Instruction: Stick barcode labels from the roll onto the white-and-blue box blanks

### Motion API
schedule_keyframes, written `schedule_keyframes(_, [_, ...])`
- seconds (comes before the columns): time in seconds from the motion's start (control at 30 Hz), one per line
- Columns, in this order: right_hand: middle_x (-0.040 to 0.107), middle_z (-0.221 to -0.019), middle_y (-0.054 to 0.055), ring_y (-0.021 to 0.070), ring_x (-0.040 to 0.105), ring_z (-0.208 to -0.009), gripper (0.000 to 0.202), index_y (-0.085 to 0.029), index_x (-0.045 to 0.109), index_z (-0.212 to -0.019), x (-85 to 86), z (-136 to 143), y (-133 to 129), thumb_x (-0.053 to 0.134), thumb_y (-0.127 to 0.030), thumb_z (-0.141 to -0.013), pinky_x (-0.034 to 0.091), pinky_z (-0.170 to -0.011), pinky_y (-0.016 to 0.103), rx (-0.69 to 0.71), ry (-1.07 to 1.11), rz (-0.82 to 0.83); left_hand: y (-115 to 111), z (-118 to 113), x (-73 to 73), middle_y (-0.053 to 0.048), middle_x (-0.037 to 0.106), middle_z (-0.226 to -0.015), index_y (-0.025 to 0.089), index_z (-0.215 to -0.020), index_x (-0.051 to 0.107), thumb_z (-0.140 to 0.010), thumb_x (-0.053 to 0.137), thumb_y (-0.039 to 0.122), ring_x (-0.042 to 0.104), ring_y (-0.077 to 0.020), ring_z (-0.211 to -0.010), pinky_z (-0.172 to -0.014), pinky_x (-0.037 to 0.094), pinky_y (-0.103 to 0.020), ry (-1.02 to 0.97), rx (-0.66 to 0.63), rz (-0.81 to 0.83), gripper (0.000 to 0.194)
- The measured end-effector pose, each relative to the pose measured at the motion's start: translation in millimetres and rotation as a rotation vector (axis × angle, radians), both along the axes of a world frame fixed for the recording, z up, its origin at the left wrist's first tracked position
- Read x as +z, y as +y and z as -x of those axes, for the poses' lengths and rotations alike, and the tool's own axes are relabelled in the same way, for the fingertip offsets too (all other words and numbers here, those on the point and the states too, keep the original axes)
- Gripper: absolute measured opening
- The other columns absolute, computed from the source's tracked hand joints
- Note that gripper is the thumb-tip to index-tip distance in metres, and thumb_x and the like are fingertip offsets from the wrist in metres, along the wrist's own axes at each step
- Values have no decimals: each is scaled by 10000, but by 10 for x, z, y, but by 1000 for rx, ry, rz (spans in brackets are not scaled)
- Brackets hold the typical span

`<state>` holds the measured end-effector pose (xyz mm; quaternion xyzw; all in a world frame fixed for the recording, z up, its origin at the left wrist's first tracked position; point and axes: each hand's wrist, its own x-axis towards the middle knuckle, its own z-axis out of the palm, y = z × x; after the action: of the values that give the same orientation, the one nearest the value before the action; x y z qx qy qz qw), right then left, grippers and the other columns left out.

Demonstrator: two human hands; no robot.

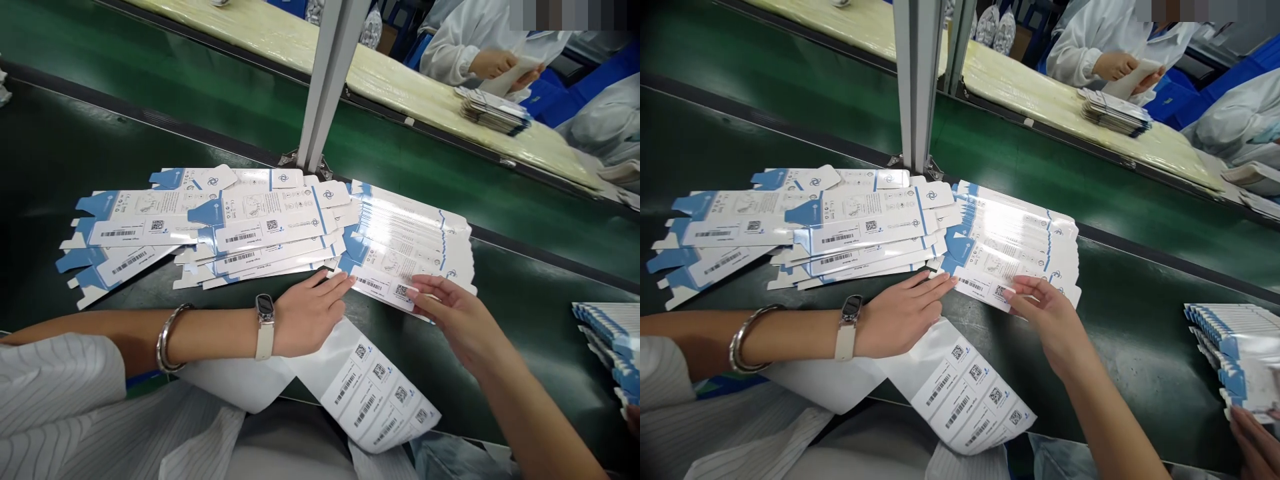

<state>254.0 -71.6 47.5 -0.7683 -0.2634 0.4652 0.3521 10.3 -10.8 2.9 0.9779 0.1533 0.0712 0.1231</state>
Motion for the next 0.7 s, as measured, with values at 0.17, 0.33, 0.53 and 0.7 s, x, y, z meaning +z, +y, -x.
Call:
schedule_keyframes(0.17, [639, -768, 26, 129, 596, -686, 444, -163, 646, -854, -86, 104, -112, 820, -411, -529, 546, -643, 229, -61, 23, 36, 1, -6, -10, -189, 315, -1429, 102, -825, 600, -877, 419, 182, 273, -280, -1353, -1090, 275, -455, -21, 5, 0, 205])
schedule_keyframes(0.33, [639, -750, 32, 131, 578, -625, 368, -164, 648, -769, -147, 182, -157, 791, -431, -560, 532, -572, 251, -123, -86, -56, -9, 4, -11, -182, 329, -1425, 109, -824, 602, -873, 428, 182, 277, -270, -1353, -1095, 268, -444, -41, 13, -16, 195])
schedule_keyframes(0.53, [652, -857, 62, 195, 615, -739, 455, -181, 608, -1014, -174, 234, -258, 671, -496, -691, 535, -685, 354, -57, -391, -81, -11, 4, 4, -167, 306, -1441, 114, -831, 599, -877, 413, 180, 254, -265, -1363, -1102, 267, -446, -3, 16, -9, 202])
schedule_keyframes(0.7, [491, -1218, 176, 314, 486, -1131, 532, -181, 462, -1261, -244, 503, -245, 511, -481, -825, 427, -907, 487, 123, -1115, -300, -9, 6, 2, -163, 304, -1444, 103, -885, 604, -880, 410, 175, 260, -267, -1361, -1109, 264, -445, -1, 16, -22, 207])
